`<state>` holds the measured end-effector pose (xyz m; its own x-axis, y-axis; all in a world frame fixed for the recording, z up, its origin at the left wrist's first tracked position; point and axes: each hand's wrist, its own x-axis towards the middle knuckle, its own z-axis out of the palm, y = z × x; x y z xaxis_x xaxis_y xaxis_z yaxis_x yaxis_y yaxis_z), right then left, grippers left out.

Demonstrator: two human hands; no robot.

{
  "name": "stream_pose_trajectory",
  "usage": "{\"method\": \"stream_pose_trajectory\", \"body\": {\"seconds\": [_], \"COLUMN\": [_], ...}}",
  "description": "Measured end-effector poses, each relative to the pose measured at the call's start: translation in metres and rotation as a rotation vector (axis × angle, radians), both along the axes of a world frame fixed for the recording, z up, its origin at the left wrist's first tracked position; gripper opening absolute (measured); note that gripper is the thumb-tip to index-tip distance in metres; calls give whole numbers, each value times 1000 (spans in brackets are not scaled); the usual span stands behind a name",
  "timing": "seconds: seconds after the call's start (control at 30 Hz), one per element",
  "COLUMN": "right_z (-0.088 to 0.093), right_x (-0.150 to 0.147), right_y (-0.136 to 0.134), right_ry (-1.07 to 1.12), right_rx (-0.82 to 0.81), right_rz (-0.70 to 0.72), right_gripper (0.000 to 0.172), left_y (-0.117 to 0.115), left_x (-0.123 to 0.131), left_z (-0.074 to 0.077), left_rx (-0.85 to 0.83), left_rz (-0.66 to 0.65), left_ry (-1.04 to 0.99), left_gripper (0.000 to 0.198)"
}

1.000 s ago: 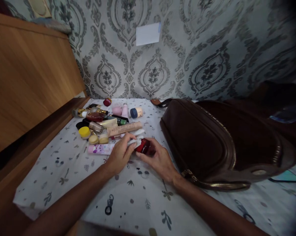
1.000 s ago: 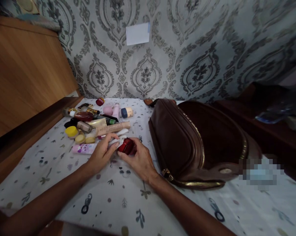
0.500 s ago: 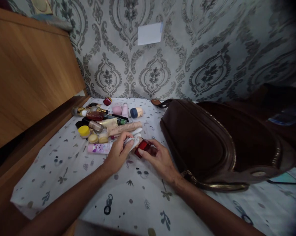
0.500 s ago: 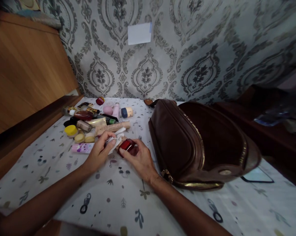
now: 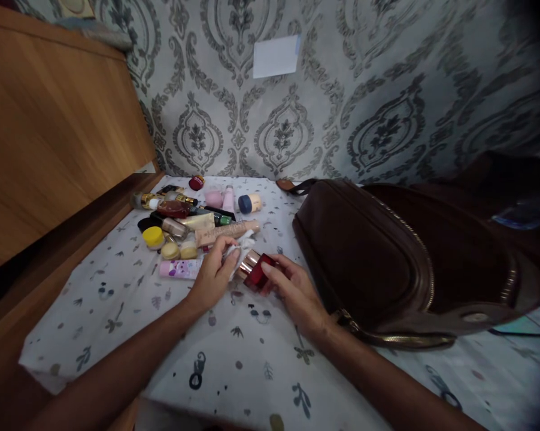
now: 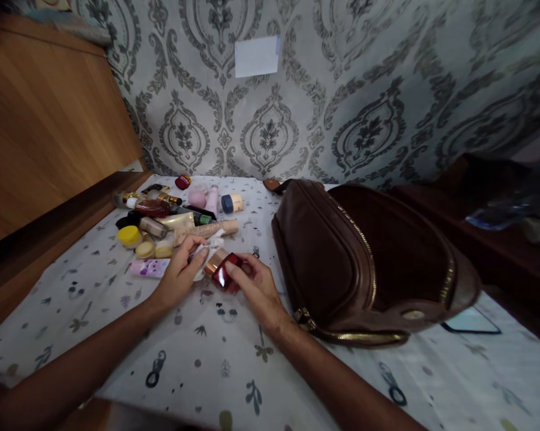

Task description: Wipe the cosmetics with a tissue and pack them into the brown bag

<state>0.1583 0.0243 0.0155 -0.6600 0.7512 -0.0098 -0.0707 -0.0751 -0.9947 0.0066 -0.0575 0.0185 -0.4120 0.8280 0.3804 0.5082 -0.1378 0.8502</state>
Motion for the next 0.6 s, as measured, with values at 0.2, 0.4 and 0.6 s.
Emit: {"method": "stream_pose_trajectory", "body": {"seconds": [0.2, 0.4, 0.6], "right_z": [-7, -5, -1], "right_x": [-2, -2, -1], "right_y": [2, 2, -1], "right_ry": [142, 133, 61], "right_rx": [-187, -170, -153], "right_rz": [-32, 47, 66], "right_gripper": [42, 39, 43], "left_y": [-6, -7, -2], "left_x": [9, 9, 0], "left_z": [1, -1, -2], "left_rx": [-36, -20, 53], "left_rz": [-96, -88, 24], "left_ry": [79, 155, 31], "left_gripper": [11, 6, 6]}}
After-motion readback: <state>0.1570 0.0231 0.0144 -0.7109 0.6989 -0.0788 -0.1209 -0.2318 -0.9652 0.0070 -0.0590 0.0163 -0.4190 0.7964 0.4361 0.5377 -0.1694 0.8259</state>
